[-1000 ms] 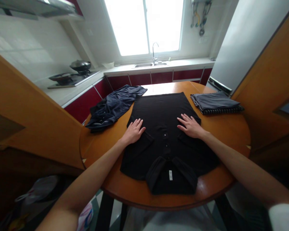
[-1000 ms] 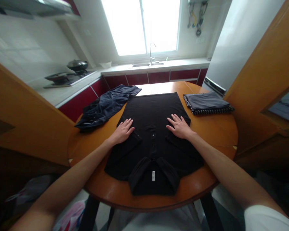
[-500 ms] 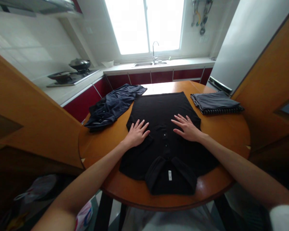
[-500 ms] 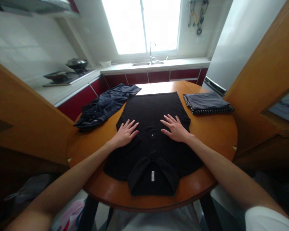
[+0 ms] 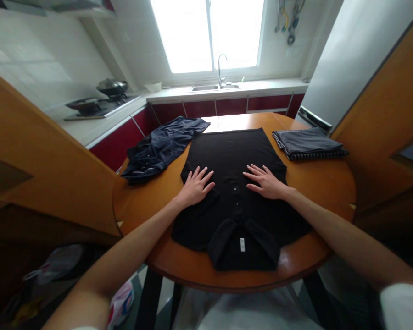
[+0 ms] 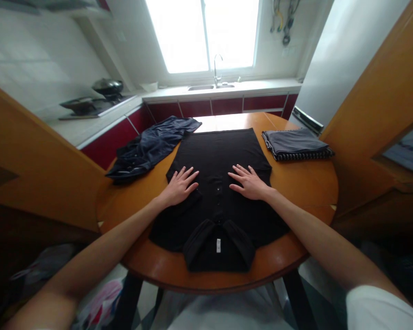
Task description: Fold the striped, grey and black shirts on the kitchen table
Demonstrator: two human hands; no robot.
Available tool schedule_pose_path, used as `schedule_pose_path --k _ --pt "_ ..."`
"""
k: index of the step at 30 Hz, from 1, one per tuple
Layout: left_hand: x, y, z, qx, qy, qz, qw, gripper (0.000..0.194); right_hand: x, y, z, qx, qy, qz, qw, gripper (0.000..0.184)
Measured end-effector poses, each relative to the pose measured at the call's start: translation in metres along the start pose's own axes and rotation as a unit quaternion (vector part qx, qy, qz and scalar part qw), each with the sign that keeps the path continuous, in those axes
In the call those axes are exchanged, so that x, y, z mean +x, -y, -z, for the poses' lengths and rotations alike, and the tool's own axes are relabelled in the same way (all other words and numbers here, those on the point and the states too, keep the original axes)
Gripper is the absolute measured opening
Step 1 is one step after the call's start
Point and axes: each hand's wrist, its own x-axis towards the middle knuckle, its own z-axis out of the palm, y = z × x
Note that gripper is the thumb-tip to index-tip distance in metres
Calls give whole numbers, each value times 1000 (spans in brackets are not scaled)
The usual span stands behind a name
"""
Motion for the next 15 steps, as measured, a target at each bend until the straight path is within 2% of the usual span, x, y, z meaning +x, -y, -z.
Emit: schedule_pose_path --k 4,7,8,11,15 --pt "-12 -18 20 -51 -33 -66 996 57 -6 7 21 67 -65 14 996 51" --pt "-36 -45 42 -135 -38 -112 984 48 -24 31 42 116 -130 -10 985 39" --pt "-45 -55 47 -162 -27 -119 979 42 -33 42 47 128 -130 -21 983 34" --pt "-68 -79 57 -202 25 -105 973 27 -62 81 51 160 -60 -53 984 25" --pt "-80 -93 55 -202 109 -44 972 22 -91 123 34 161 -6 -137 977 19"
